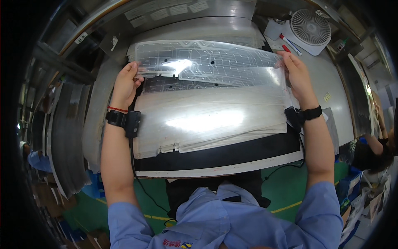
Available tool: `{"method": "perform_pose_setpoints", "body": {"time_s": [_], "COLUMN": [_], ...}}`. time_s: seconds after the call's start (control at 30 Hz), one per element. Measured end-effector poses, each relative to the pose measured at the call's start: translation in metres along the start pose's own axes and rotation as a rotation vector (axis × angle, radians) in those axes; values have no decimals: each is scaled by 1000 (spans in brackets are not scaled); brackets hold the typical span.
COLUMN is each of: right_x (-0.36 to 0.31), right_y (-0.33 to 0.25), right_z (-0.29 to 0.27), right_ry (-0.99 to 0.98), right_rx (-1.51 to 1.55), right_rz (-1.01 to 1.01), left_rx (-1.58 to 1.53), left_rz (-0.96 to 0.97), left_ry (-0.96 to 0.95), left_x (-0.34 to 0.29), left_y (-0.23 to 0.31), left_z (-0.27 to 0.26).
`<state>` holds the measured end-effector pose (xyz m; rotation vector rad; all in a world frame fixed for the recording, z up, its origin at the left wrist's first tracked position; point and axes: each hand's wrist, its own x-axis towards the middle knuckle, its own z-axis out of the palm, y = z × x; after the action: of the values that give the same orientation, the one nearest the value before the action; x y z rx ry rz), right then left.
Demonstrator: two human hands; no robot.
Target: Inspecting and layering transparent membrane sheets for keyboard assembly.
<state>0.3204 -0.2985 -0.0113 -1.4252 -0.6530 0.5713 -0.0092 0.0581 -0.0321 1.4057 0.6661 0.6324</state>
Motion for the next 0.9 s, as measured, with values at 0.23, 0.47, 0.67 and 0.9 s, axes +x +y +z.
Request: {"method": "perform_pose_setpoints", "body": {"time_s": [0.23, 0.47, 0.67, 0.9], "right_x": [1, 5, -2, 1], "right_y": [2, 8, 6, 11], "right_z": [0, -4, 0, -7], "right_ry": [-25, 22, -137, -79], "right_rx": [-39, -39, -298, -188], "right_rz": [-7, 23, 92, 8], "left_rx": [-11, -204, -316, -133], "left_rz": [-18, 64, 150, 4], "left_ry": [23, 39, 158, 130], "left_x": [1, 12, 6, 2], "left_y": [-1, -11, -1, 3], "left_z": [0, -19, -6, 2]}}
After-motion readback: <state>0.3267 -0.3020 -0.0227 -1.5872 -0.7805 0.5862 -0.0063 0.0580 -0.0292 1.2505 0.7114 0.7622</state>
